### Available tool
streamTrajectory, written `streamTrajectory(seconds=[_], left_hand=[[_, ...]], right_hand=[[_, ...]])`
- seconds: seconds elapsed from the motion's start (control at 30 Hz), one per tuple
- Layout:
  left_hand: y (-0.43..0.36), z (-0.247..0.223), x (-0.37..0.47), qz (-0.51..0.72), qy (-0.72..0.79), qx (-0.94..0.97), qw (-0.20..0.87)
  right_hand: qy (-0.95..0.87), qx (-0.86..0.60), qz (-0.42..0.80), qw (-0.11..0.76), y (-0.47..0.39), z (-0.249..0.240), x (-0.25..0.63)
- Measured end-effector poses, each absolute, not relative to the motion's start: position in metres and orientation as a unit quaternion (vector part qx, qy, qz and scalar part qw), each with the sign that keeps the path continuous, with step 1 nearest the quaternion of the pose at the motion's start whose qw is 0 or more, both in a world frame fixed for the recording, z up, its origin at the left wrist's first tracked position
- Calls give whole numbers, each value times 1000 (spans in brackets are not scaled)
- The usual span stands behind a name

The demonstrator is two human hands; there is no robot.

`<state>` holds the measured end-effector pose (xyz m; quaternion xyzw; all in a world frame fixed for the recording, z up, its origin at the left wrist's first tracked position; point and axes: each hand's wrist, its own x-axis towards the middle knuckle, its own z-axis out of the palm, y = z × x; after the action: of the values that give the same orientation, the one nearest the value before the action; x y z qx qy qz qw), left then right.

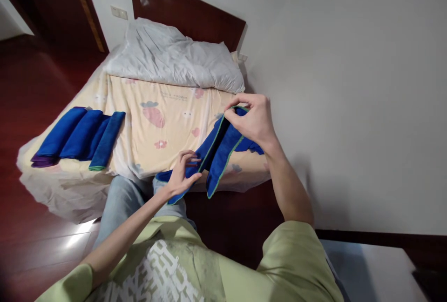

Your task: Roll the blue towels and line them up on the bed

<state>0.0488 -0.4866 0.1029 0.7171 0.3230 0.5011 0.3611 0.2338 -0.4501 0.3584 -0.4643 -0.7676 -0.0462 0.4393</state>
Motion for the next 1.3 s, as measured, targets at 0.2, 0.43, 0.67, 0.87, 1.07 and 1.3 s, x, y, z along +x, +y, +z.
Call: streamTrajectory(seconds=[0.2, 0.43, 0.67, 0.87, 1.07, 1.3], left_hand=[[-493, 62, 40, 346, 399, 799, 287], [-475, -15, -48, 333, 485, 753, 294], [-473, -30, -141, 348, 636, 610, 319], [-439, 32, -207, 521, 644, 500, 254], [-406, 131, -230, 648, 574, 455, 208], [-374, 204, -237, 730, 474, 439, 224]], right_hand=[[-754, -468, -76, 455, -452, 359, 240], [-721, -481, -60, 495, -450, 369, 275], [-702, -512, -109, 483, -438, 352, 312], [-676, -577, -160, 430, -423, 342, 357], [-671, -618, -143, 383, -413, 319, 395], [-684, -623, -18, 378, -416, 307, 406]])
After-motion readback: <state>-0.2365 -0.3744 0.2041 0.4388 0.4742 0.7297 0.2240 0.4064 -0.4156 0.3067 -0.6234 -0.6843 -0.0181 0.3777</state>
